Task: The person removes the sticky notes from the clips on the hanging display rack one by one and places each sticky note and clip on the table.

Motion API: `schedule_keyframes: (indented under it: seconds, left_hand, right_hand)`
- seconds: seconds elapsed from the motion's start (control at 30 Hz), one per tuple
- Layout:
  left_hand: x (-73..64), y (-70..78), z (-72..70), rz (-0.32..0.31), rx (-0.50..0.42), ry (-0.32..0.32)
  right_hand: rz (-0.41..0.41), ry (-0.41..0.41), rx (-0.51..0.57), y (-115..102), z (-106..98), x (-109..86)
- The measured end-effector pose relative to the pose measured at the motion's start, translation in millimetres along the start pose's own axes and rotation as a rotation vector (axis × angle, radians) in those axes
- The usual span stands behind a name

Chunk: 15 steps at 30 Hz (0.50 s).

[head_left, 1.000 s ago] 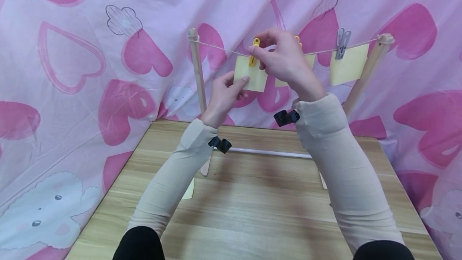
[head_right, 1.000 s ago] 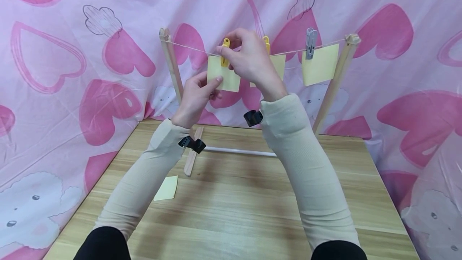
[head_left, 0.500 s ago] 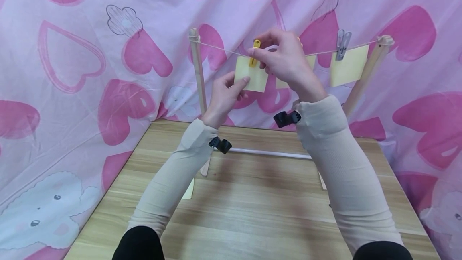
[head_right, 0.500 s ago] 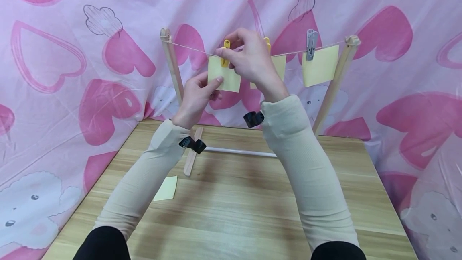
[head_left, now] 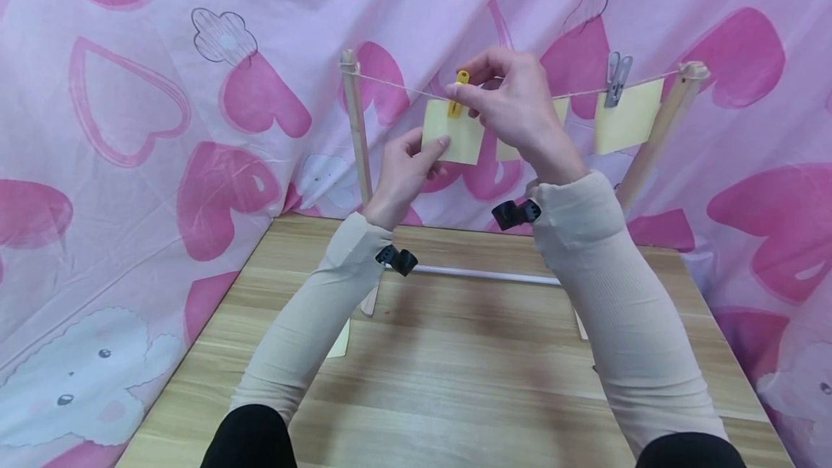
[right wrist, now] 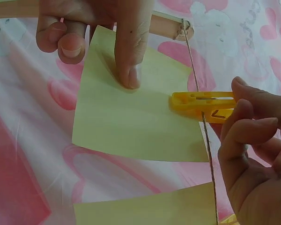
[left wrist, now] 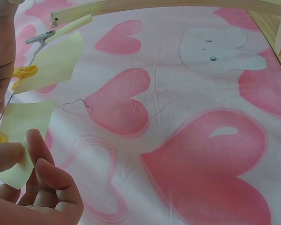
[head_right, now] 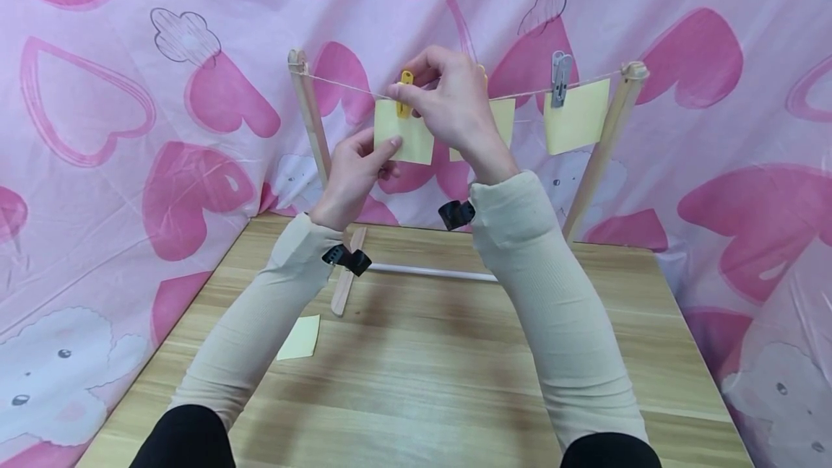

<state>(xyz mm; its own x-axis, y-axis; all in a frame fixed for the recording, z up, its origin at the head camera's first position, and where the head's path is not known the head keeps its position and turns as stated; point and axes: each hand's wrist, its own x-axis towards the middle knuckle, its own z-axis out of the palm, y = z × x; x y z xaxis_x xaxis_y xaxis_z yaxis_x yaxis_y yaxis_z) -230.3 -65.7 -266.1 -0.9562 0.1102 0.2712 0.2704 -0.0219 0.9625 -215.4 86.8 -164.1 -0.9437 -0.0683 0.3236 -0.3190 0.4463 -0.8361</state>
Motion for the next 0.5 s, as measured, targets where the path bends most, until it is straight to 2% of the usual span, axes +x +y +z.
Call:
schedule_keyframes:
  seconds: [0.17, 0.5]
  left_hand:
    - [-0.6, 1.6, -0.5, -0.008, 0.001, 0.001]
    - [-2.2, 4.8, 0.2, -0.031, -0.015, 0.006]
  right_hand:
    - [-0.072, 0.042, 0.012, 0.2, 2.3, -0.3]
    - [-0.166, 0.141, 0.129, 1.5, 5.1, 2.8]
